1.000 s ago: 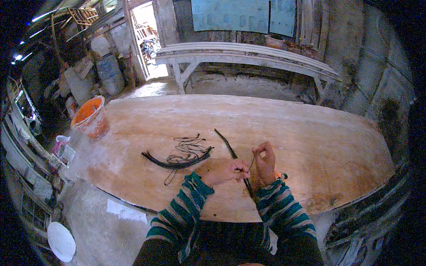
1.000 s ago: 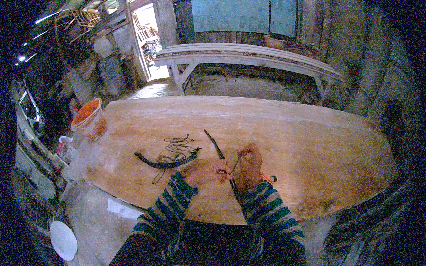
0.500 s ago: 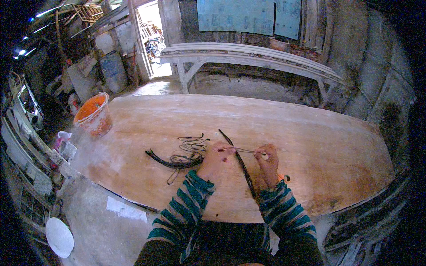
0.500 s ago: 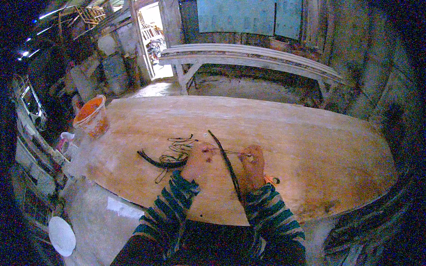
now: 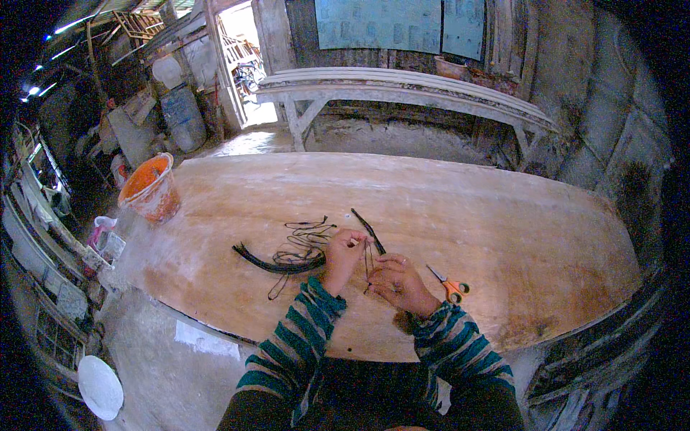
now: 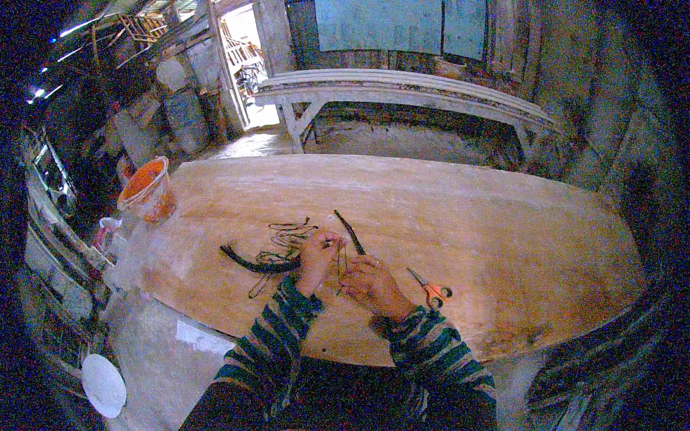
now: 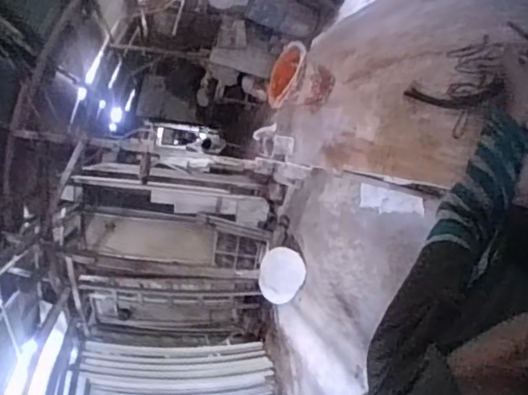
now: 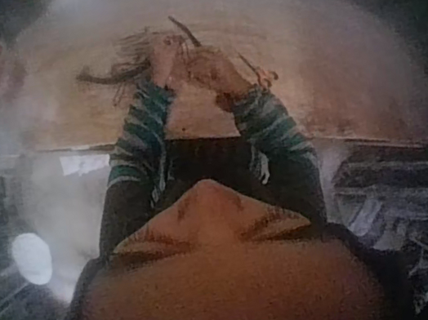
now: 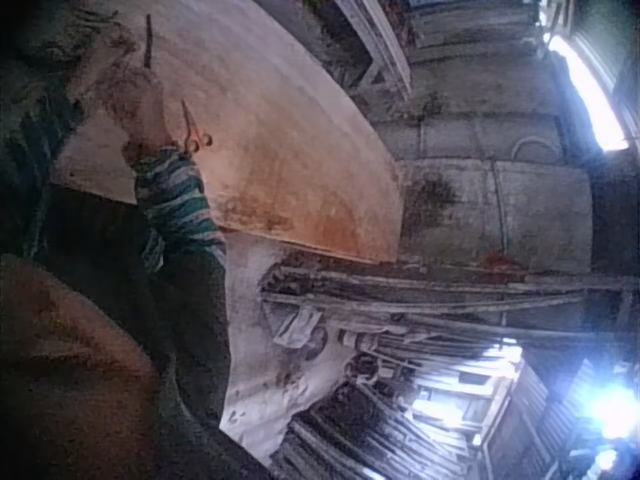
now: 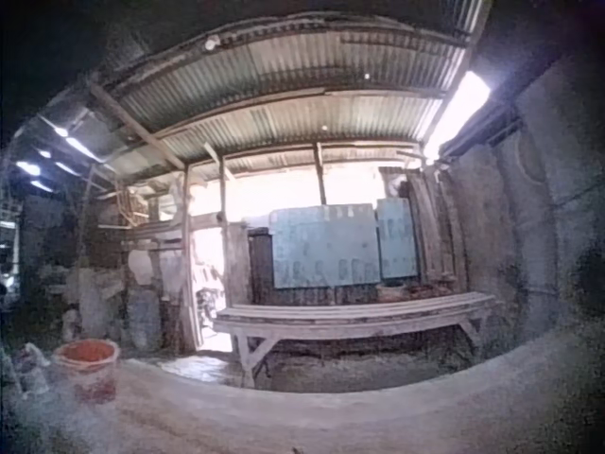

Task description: The person ties black cords into knots on a wooden workbench. They repeatedly pick up a cord, form a loop, and tighten it into a knot, then place the knotted cord on the table. Scissors are visible on the table but not used.

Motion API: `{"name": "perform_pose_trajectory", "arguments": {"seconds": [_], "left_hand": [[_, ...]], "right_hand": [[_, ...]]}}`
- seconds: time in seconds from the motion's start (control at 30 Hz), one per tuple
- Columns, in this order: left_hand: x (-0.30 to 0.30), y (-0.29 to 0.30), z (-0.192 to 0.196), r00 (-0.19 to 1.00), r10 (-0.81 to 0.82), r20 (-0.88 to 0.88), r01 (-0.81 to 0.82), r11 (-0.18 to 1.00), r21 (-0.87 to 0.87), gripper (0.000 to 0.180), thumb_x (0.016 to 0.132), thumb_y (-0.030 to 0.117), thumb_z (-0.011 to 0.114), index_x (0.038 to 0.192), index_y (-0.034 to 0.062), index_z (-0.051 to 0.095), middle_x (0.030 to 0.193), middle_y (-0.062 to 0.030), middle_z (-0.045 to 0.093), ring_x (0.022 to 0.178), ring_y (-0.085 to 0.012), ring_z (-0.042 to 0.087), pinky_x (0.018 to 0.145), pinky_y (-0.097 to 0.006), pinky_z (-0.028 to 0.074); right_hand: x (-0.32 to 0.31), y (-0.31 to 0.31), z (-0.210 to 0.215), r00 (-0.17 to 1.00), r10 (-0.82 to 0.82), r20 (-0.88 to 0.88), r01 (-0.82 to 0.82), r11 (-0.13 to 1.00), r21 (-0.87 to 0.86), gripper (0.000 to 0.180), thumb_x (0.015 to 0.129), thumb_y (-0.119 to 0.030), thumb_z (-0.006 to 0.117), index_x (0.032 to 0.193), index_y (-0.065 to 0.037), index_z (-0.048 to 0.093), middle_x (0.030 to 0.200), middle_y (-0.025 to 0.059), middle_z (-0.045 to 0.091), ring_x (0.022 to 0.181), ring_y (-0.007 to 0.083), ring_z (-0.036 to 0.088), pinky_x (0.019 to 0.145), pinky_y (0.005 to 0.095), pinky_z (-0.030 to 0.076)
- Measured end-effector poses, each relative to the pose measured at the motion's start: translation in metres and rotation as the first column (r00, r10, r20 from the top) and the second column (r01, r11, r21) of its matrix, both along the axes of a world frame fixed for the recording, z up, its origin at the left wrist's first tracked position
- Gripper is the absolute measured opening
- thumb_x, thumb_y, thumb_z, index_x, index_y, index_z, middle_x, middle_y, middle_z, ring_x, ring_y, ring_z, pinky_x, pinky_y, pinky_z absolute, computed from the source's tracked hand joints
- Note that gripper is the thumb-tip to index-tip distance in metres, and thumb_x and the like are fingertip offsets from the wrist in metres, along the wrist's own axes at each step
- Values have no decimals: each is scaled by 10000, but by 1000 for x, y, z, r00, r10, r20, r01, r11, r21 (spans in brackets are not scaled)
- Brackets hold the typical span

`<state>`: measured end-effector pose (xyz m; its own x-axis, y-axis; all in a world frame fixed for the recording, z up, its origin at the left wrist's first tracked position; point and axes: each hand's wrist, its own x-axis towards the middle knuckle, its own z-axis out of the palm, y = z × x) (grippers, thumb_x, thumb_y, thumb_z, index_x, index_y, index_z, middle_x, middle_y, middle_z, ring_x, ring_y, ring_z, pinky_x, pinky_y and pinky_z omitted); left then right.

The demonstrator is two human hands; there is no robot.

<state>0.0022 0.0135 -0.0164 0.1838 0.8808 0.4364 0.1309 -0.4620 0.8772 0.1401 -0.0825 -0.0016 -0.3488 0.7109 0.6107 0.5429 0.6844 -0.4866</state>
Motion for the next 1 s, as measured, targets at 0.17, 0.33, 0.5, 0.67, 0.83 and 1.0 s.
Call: {"name": "perform_pose_trajectory", "arguments": {"seconds": [0.17, 0.33, 0.5, 0.67, 0.83, 1.0], "left_hand": [[2, -7, 7, 994, -59, -87, 68, 993, 100, 48, 727, 20, 597, 767, 45, 605, 750, -48, 575, 713, -136, 545, 625, -266, 442], [3, -11, 13, 868, -494, -49, 470, 850, -240, 134, 713, -45, 514, 777, 34, 601, 840, -69, 569, 746, -185, 552, 653, -303, 459], [9, -44, 33, 591, -788, -173, 761, 615, -206, 129, 816, 160, 541, 821, 40, 588, 828, -53, 519, 722, -161, 533, 603, -293, 450], [13, -60, 39, 657, -676, -332, 723, 690, 26, 205, 827, 264, 532, 826, 65, 583, 775, -45, 517, 665, -170, 530, 570, -320, 430], [14, -59, 38, 549, -835, -26, 761, 512, -398, 200, 822, 271, 543, 844, 73, 538, 701, -12, 514, 540, -116, 483, 499, -246, 396], [-3, -37, 34, 663, -736, 136, 701, 547, -458, 146, 826, 209, 536, 875, 72, 523, 687, 10, 532, 538, -79, 472, 475, -212, 384]], "right_hand": [[-6, -9, 25, 977, -212, -10, 212, 977, 4, 93, 678, -80, 653, 737, -103, 585, 795, 59, 576, 874, 249, 523, 792, 368, 377], [23, 8, 2, 769, -587, -253, 599, 800, -34, 106, 684, -31, 618, 670, -56, 516, 666, 84, 539, 659, 231, 513, 611, 334, 389], [23, 14, 1, 624, -673, -397, 606, 737, -298, 109, 693, 28, 602, 695, -28, 509, 687, 84, 540, 655, 188, 517, 593, 278, 407], [28, 19, -7, 650, -625, -432, 637, 758, -140, 34, 759, -23, 534, 735, -13, 556, 705, 120, 574, 683, 242, 556, 620, 323, 441], [33, 24, -15, 648, -639, -414, 613, 761, -215, 96, 761, -111, 582, 795, -23, 602, 730, 120, 591, 725, 259, 576, 653, 331, 453], [31, 23, -19, 601, -623, -500, 464, 782, -416, 98, 757, -112, 618, 772, -16, 607, 721, 41, 576, 699, 136, 524, 648, 256, 418]]}}
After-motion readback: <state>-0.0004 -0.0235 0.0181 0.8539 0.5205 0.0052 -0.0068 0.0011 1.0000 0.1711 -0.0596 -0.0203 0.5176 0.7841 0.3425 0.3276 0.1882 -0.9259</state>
